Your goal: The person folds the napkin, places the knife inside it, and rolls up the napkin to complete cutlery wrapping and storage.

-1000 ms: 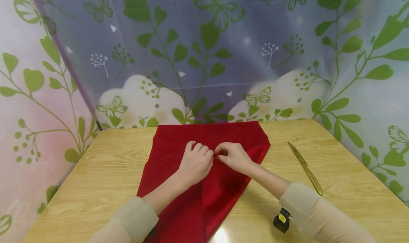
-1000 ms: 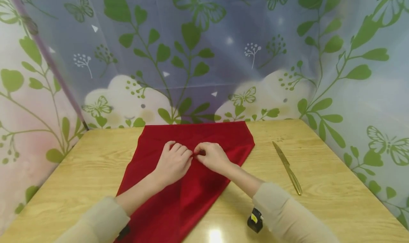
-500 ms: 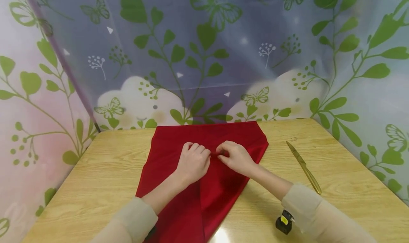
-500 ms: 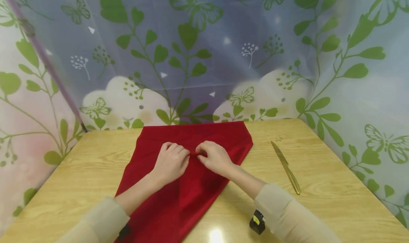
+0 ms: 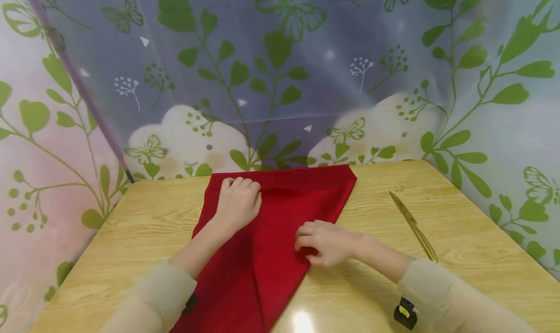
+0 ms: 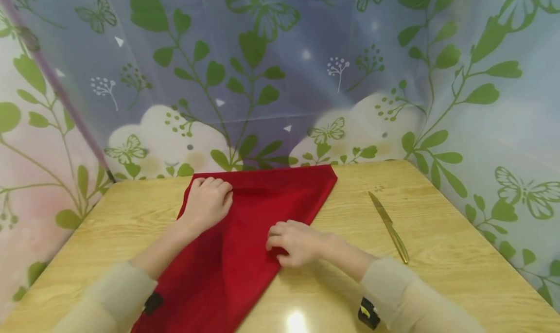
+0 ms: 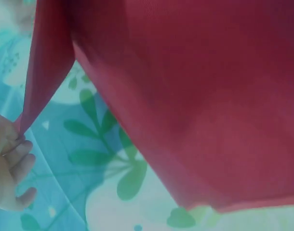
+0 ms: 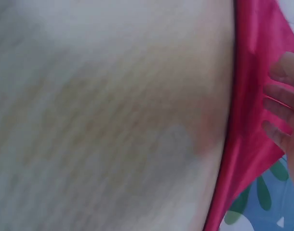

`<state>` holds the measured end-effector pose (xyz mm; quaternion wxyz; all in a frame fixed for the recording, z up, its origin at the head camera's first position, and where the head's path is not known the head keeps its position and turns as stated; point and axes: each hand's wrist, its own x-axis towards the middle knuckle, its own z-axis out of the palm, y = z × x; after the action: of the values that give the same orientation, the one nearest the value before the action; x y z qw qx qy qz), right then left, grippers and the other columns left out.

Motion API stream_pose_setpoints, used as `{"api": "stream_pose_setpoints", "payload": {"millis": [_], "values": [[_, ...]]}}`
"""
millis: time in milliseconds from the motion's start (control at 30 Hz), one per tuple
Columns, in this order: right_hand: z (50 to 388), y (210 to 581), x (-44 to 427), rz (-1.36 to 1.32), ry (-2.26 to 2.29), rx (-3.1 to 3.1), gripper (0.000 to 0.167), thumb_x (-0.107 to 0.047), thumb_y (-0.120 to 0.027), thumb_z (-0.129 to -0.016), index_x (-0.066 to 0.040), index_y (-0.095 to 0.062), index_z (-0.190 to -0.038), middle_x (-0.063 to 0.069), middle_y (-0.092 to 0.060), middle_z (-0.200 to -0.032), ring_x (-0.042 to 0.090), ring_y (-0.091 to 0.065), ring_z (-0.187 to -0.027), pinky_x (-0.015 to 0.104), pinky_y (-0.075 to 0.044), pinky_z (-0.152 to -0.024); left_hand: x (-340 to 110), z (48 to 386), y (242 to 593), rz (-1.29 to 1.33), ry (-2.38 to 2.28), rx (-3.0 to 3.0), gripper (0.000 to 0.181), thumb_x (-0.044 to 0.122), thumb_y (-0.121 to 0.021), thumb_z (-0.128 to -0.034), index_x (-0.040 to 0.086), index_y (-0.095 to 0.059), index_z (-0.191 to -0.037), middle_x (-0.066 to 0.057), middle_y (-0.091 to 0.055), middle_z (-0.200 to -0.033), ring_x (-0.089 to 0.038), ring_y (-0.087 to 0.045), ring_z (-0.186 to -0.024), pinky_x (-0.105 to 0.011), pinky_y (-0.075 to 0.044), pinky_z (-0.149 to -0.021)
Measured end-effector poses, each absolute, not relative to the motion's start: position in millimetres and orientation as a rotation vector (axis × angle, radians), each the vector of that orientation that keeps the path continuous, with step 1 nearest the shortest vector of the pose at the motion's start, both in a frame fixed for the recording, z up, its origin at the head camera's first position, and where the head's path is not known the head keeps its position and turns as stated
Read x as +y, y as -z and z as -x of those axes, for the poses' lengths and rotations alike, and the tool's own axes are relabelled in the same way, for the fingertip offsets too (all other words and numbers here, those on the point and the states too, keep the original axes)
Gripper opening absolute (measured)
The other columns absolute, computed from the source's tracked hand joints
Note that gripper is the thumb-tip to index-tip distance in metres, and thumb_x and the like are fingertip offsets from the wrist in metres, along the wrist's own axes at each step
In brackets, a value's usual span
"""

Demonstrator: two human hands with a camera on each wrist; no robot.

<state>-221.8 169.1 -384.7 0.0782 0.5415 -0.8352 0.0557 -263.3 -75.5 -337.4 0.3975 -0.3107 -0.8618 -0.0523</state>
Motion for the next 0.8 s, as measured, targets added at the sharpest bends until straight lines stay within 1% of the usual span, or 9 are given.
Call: {"api": "stream_pose_setpoints", "payload": {"millis": [100,233,367,467,600,700,733,800], "values": [[221.2,388.8,163.4,-1.614,-0.067,-2.596,0.022,-0.021,-0.063,-0.082,-0.016,-0.062,-0.103,-0.004,-0.056,-0.103,0.012,-0.051,-0.095,0.028,-0.042,-0.081,-83.2,270.3,329.9,0.749,0.119,-2.217,0.009,0.008,-0.062,-0.0792,0.007,-0.063,-0.071,-0.007,-0.061,-0.066,-0.025,-0.058,-0.066,-0.041,-0.040,-0.069],[227.1,395.1,156.0,-1.605,0.000,-2.593,0.021,-0.021,-0.065,-0.082,-0.016,-0.063,-0.102,-0.005,-0.056,-0.099,0.012,-0.052,-0.093,0.027,-0.043,-0.078,-93.5,279.4,322.0,0.703,0.117,-2.226,0.007,0.008,-0.063,-0.0784,0.005,-0.065,-0.072,-0.008,-0.063,-0.068,-0.027,-0.059,-0.067,-0.043,-0.040,-0.068],[231.6,397.9,150.2,-1.588,0.053,-2.600,0.020,-0.021,-0.065,-0.083,-0.016,-0.063,-0.103,-0.005,-0.056,-0.098,0.013,-0.052,-0.093,0.027,-0.043,-0.077,-103.5,290.0,315.9,0.636,0.120,-2.261,0.008,0.006,-0.062,-0.0782,0.004,-0.065,-0.071,-0.009,-0.061,-0.066,-0.029,-0.058,-0.065,-0.045,-0.039,-0.068],[233.6,398.0,146.5,-1.570,0.082,-2.614,0.020,-0.021,-0.064,-0.084,-0.017,-0.064,-0.103,-0.004,-0.056,-0.098,0.013,-0.053,-0.094,0.027,-0.044,-0.077,-110.6,297.6,310.2,0.591,0.117,-2.286,0.013,0.004,-0.060,-0.0781,0.004,-0.061,-0.065,-0.010,-0.058,-0.061,-0.030,-0.057,-0.064,-0.045,-0.040,-0.067],[236.0,396.4,141.3,-1.561,0.072,-2.619,0.019,-0.019,-0.064,-0.083,-0.016,-0.064,-0.102,-0.004,-0.056,-0.097,0.014,-0.053,-0.092,0.026,-0.045,-0.075,-120.6,307.4,302.8,0.566,0.089,-2.304,0.022,0.001,-0.058,-0.0756,0.004,-0.051,-0.055,-0.011,-0.052,-0.052,-0.034,-0.055,-0.057,-0.044,-0.040,-0.055],[238.0,394.5,136.7,-1.560,0.072,-2.634,0.020,-0.018,-0.064,-0.084,-0.016,-0.064,-0.104,-0.003,-0.056,-0.099,0.014,-0.053,-0.092,0.025,-0.045,-0.073,-128.5,314.9,299.2,0.554,0.039,-2.323,0.025,-0.001,-0.056,-0.0743,0.005,-0.046,-0.052,-0.011,-0.049,-0.050,-0.034,-0.053,-0.054,-0.042,-0.038,-0.049],[238.6,394.2,135.2,-1.559,0.078,-2.647,0.021,-0.018,-0.063,-0.085,-0.016,-0.063,-0.106,-0.003,-0.055,-0.100,0.014,-0.052,-0.093,0.025,-0.045,-0.073,-131.1,317.3,298.3,0.549,0.015,-2.333,0.026,-0.002,-0.056,-0.0745,0.005,-0.046,-0.052,-0.011,-0.049,-0.050,-0.033,-0.053,-0.054,-0.042,-0.039,-0.050],[239.4,393.8,132.2,-1.553,0.126,-2.672,0.025,-0.019,-0.060,-0.087,-0.017,-0.061,-0.111,-0.003,-0.054,-0.105,0.014,-0.051,-0.096,0.025,-0.044,-0.071,-136.0,321.4,296.9,0.544,-0.044,-2.367,0.025,-0.002,-0.055,-0.0759,0.005,-0.047,-0.053,-0.011,-0.050,-0.053,-0.033,-0.053,-0.058,-0.042,-0.040,-0.056]]}}
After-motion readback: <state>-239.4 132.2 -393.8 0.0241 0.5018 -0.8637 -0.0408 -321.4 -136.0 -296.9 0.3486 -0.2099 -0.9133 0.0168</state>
